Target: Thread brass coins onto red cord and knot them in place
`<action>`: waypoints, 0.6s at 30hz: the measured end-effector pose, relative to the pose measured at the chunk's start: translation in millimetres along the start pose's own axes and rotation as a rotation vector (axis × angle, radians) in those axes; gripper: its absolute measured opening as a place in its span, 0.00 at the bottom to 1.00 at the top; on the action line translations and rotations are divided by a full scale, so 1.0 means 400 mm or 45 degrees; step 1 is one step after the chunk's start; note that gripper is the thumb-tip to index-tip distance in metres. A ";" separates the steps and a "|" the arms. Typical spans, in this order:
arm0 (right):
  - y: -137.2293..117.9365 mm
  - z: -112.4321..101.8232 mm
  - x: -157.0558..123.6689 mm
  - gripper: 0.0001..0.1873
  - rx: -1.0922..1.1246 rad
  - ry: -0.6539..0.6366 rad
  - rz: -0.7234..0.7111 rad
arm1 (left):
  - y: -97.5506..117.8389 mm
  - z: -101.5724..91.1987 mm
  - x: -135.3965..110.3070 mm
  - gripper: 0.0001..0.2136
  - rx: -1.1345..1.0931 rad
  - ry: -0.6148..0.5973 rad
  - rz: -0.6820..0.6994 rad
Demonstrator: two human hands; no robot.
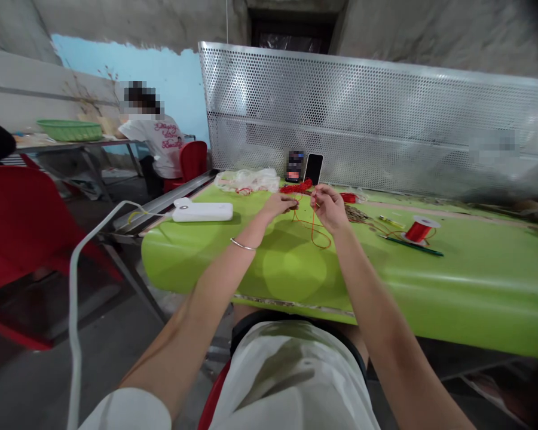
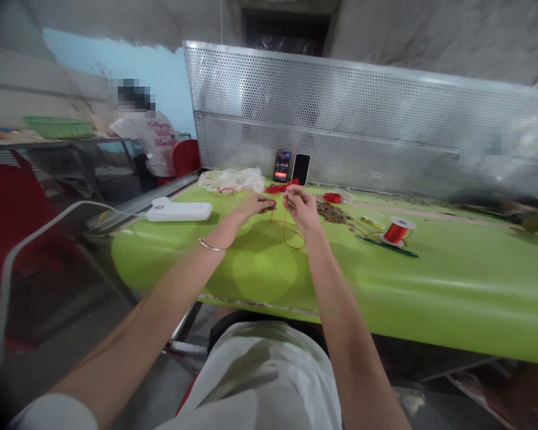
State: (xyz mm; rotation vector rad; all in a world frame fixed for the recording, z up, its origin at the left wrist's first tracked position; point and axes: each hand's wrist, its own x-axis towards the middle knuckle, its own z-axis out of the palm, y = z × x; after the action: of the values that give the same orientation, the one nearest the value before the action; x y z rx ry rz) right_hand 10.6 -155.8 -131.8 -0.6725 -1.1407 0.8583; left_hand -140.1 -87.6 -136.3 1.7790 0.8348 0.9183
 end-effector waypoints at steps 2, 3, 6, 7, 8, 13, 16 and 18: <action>-0.003 -0.001 -0.003 0.06 -0.002 -0.037 -0.037 | 0.002 0.001 -0.006 0.07 0.004 -0.057 -0.017; -0.005 -0.001 -0.004 0.06 0.019 -0.060 -0.058 | 0.004 0.002 -0.009 0.07 0.010 -0.082 -0.021; -0.007 -0.002 -0.007 0.08 0.129 -0.111 -0.096 | 0.011 0.005 -0.016 0.07 0.023 -0.155 -0.060; -0.007 -0.003 -0.006 0.08 0.151 -0.119 -0.100 | 0.013 0.005 -0.017 0.07 0.030 -0.172 -0.082; -0.007 -0.003 -0.006 0.08 0.157 -0.124 -0.102 | 0.015 0.006 -0.018 0.06 0.036 -0.182 -0.106; -0.002 -0.006 -0.002 0.08 0.048 -0.125 -0.096 | 0.020 0.008 -0.021 0.06 -0.009 -0.241 -0.153; 0.000 -0.007 -0.002 0.09 0.024 -0.134 -0.064 | 0.017 0.007 -0.020 0.07 -0.023 -0.264 -0.156; 0.000 -0.008 -0.001 0.09 0.036 -0.131 -0.054 | 0.012 0.007 -0.017 0.06 -0.027 -0.252 -0.163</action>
State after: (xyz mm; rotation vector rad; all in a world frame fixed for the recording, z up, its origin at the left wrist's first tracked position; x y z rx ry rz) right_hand 13.4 -156.3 -133.0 -0.5846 -1.2290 0.8798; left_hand -140.2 -96.0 -134.0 1.7439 0.7980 0.6537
